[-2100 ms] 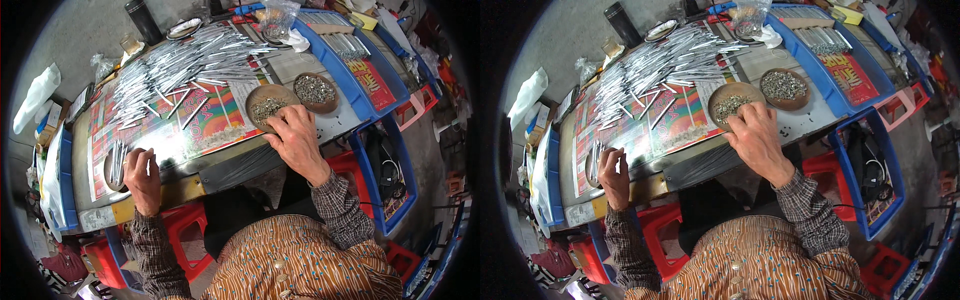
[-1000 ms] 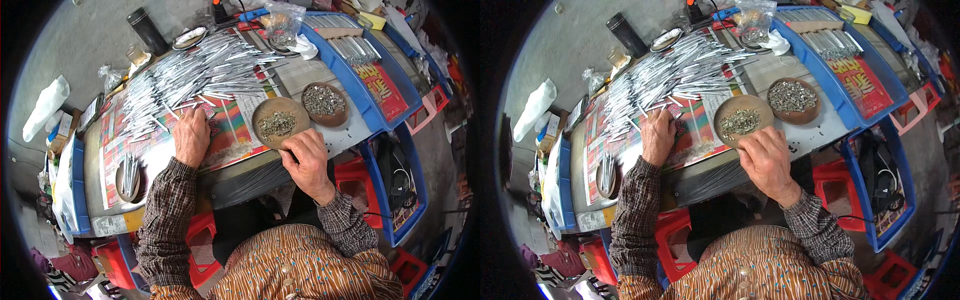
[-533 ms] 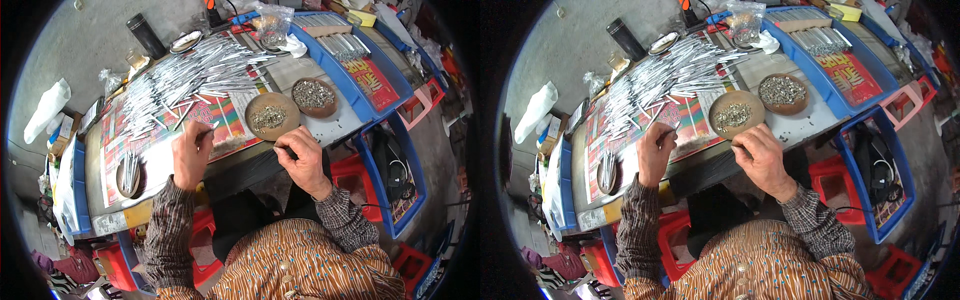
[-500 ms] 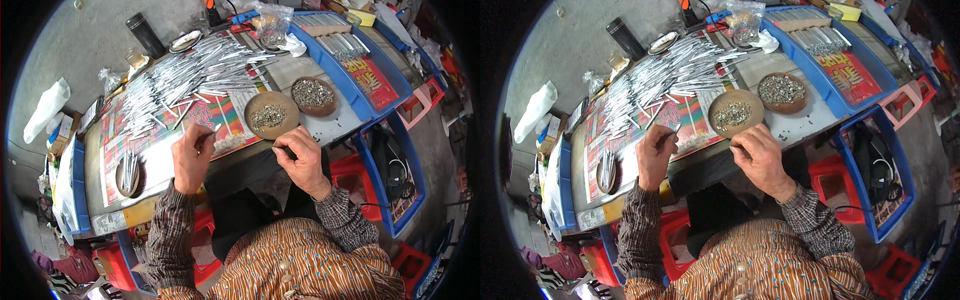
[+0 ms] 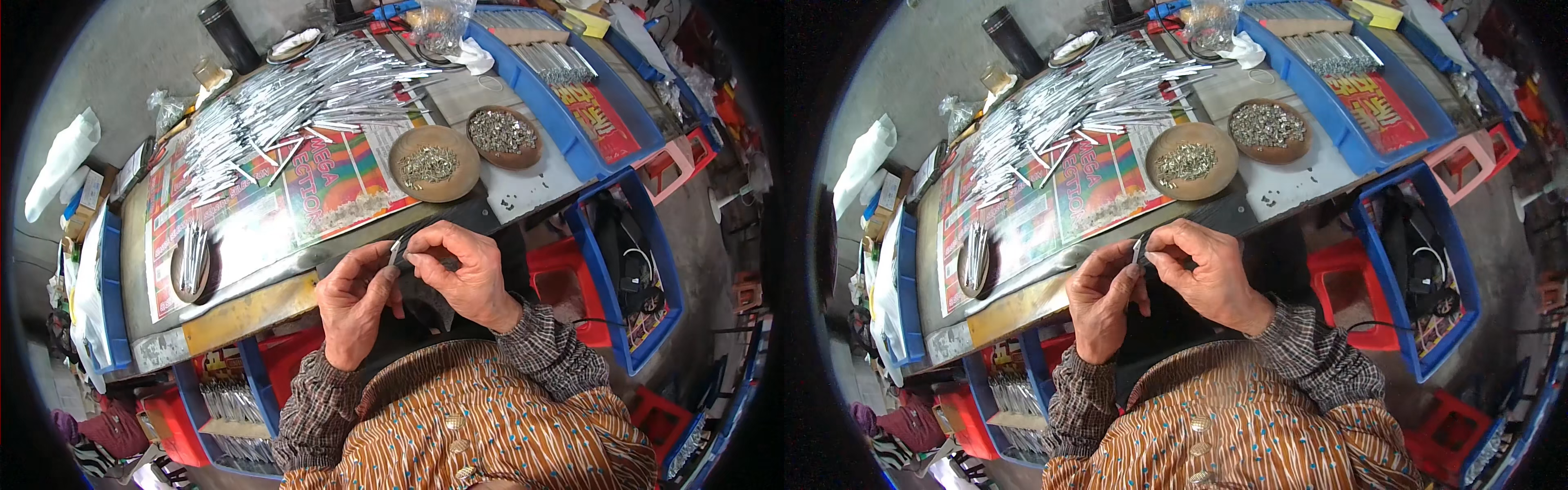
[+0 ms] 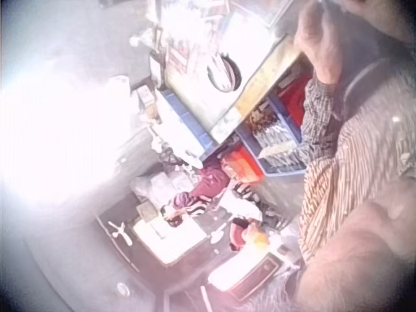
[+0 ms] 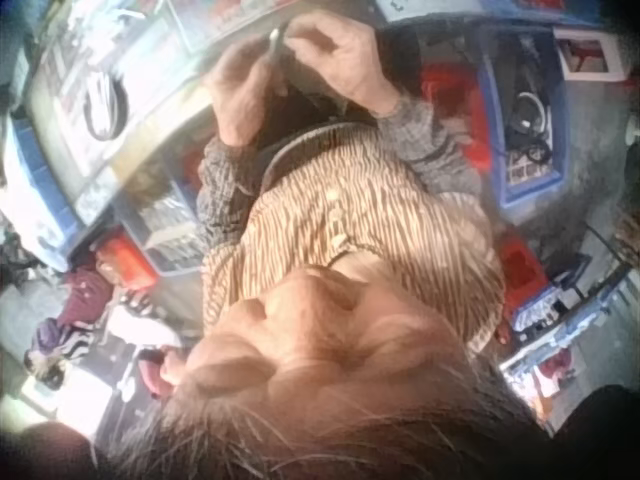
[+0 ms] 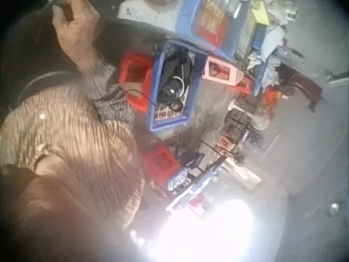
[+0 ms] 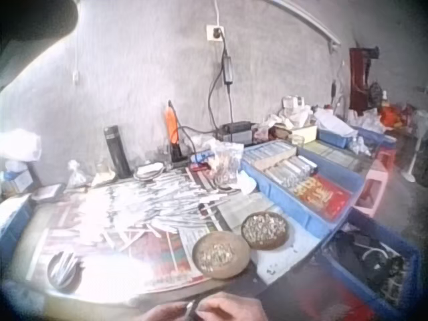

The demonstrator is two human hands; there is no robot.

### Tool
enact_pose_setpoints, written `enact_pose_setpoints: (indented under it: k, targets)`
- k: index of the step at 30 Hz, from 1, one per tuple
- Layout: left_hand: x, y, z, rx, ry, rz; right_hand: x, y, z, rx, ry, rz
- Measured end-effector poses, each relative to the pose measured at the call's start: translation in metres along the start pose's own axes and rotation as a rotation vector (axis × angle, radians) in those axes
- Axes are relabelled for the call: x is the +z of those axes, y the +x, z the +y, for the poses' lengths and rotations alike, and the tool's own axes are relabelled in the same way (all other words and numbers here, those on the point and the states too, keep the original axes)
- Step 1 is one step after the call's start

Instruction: The person assembles metal components by attaching small metal clips from a dish onto thin metal strips by hand, then places the assembled strips into a container below the table.

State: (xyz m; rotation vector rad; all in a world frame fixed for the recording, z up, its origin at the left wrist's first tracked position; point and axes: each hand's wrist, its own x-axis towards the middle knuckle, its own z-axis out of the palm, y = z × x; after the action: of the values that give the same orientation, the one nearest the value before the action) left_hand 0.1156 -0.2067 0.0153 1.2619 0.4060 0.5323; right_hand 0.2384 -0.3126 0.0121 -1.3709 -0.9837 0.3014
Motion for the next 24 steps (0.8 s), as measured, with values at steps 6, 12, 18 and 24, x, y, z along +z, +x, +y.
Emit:
enact_pose_setpoints:
  k: [6,12,18,24]
  targets:
    - [0.006,-0.007,-0.004,-0.013,-0.053,-0.012,0.005,-0.003,0.007,-0.139,-0.045,0.04]
    - [0.008,-0.009,-0.005,-0.022,-0.065,-0.006,0.005,-0.007,0.011,-0.177,-0.124,0.049]
    - [0.009,-0.01,-0.006,-0.009,-0.072,-0.008,0.004,-0.007,0.01,-0.212,-0.178,0.054]
    - [0.009,-0.01,-0.009,0.023,-0.037,0.02,0.005,-0.007,0.012,-0.186,-0.184,0.058]
